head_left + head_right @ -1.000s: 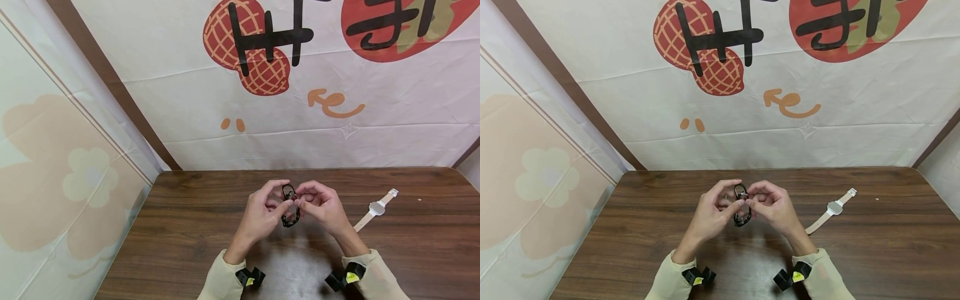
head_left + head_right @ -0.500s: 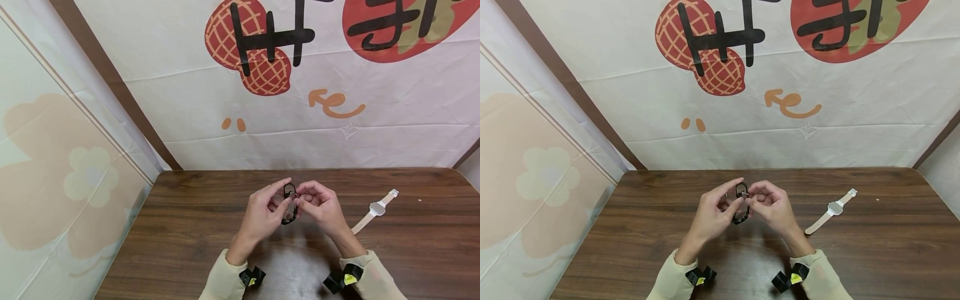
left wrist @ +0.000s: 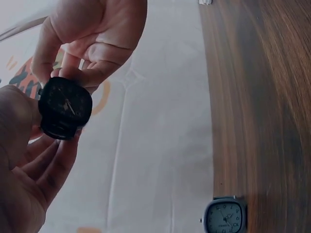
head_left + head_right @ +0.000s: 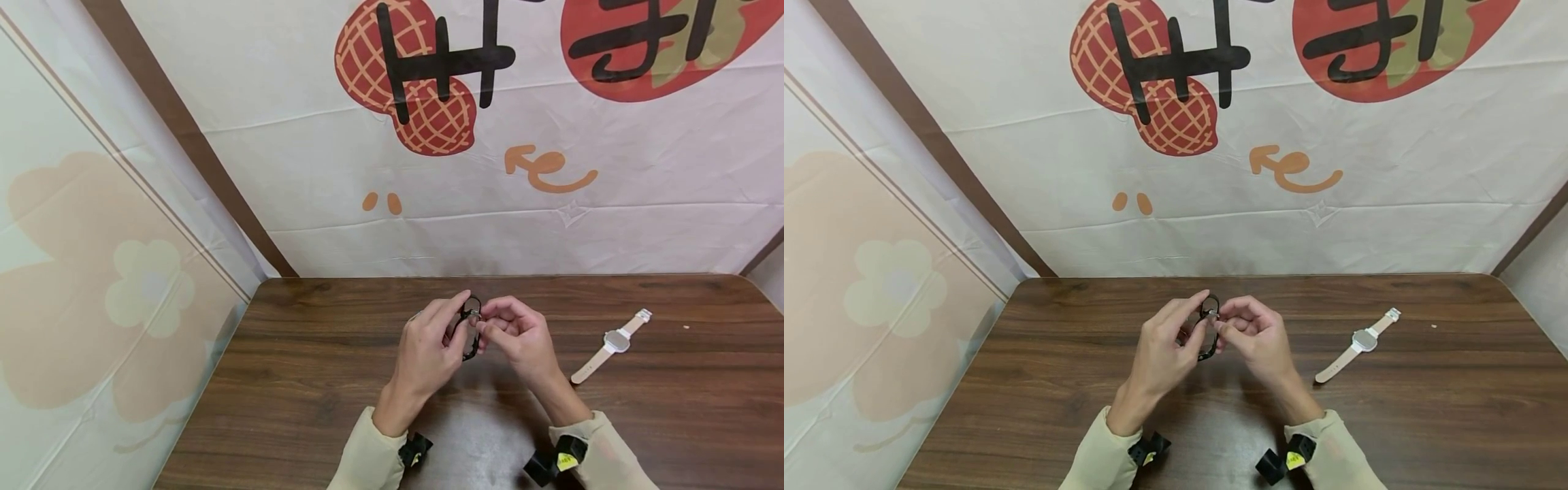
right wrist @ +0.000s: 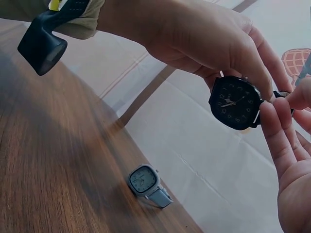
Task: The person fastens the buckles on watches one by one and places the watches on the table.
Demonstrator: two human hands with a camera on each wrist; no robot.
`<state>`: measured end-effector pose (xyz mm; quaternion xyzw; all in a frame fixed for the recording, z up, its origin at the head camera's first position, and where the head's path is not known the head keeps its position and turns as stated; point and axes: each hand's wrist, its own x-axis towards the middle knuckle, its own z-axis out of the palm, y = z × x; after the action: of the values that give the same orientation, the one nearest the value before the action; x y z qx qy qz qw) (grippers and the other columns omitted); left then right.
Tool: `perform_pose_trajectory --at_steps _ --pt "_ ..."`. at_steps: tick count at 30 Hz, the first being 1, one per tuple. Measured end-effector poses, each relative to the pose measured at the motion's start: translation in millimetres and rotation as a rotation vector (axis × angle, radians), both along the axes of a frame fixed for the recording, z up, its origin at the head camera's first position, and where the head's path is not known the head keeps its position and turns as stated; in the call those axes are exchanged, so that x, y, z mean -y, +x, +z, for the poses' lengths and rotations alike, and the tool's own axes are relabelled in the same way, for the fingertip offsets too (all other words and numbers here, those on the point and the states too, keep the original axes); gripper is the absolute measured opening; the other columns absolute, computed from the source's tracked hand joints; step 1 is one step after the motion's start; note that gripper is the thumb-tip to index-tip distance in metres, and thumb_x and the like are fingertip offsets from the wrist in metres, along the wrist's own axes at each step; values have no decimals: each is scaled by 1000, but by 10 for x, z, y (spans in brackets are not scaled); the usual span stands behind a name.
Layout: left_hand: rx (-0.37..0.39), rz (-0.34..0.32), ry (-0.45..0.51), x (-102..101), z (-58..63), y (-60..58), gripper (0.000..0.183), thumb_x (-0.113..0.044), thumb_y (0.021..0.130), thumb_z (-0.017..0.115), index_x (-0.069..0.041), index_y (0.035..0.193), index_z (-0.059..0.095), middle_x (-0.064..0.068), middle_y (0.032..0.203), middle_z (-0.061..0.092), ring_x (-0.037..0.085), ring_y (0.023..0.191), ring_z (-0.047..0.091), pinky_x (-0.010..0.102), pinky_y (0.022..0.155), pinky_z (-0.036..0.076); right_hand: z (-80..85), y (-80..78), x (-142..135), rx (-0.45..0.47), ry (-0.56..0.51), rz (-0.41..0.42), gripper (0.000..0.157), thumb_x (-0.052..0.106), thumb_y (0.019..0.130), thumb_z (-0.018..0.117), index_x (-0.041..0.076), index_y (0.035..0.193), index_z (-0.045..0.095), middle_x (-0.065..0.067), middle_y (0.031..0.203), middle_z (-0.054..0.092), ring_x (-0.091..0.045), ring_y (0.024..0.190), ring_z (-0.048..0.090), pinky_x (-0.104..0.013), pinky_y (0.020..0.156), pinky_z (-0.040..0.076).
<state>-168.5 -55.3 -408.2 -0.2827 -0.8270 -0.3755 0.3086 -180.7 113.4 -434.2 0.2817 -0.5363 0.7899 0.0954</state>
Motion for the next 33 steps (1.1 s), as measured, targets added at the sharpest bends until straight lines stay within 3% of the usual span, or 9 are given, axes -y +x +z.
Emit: perform_pose_trajectory --at_steps 4,9,19,26,29,33 --pt "-29 1 -11 5 1 -9 36 -1 89 64 -5 125 67 7 103 69 14 78 65 23 69 54 9 4 14 -15 -8 19 22 -24 85 53 -9 99 60 -7 83 70 -11 61 65 -26 53 55" --pt "-61 -18 -20 10 -3 -28 35 1 90 61 -4 123 67 7 103 68 14 83 67 23 71 55 18 15 33 1 20 21 17 -24 83 53 -13 97 56 -3 82 69 -10 61 65 -26 54 55" --pt "-72 -38 -18 8 -11 -30 34 1 90 61 -4 123 66 8 105 67 13 80 65 20 69 53 28 51 41 -13 69 -28 24 -22 84 58 -1 90 65 -5 81 70 -10 58 62 -25 52 54" --pt "-43 -46 13 0 -10 -21 31 2 91 60 -2 121 67 9 105 66 16 86 67 23 73 56 45 56 56 -10 53 -37 12 -24 82 58 -16 91 54 -3 80 69 -10 58 62 -25 51 53" --pt "-45 -50 29 -4 -13 -17 29 1 92 60 -1 120 67 10 106 65 18 90 68 25 77 56 45 55 59 4 46 -30 17 -24 82 57 -15 94 51 0 82 68 -9 59 63 -25 51 53" --pt "-52 -59 66 -12 -18 -18 22 0 94 61 0 115 67 11 107 64 18 90 68 24 75 57 44 54 55 18 12 17 35 -25 82 55 -2 107 50 -1 90 69 -10 62 65 -27 52 55"
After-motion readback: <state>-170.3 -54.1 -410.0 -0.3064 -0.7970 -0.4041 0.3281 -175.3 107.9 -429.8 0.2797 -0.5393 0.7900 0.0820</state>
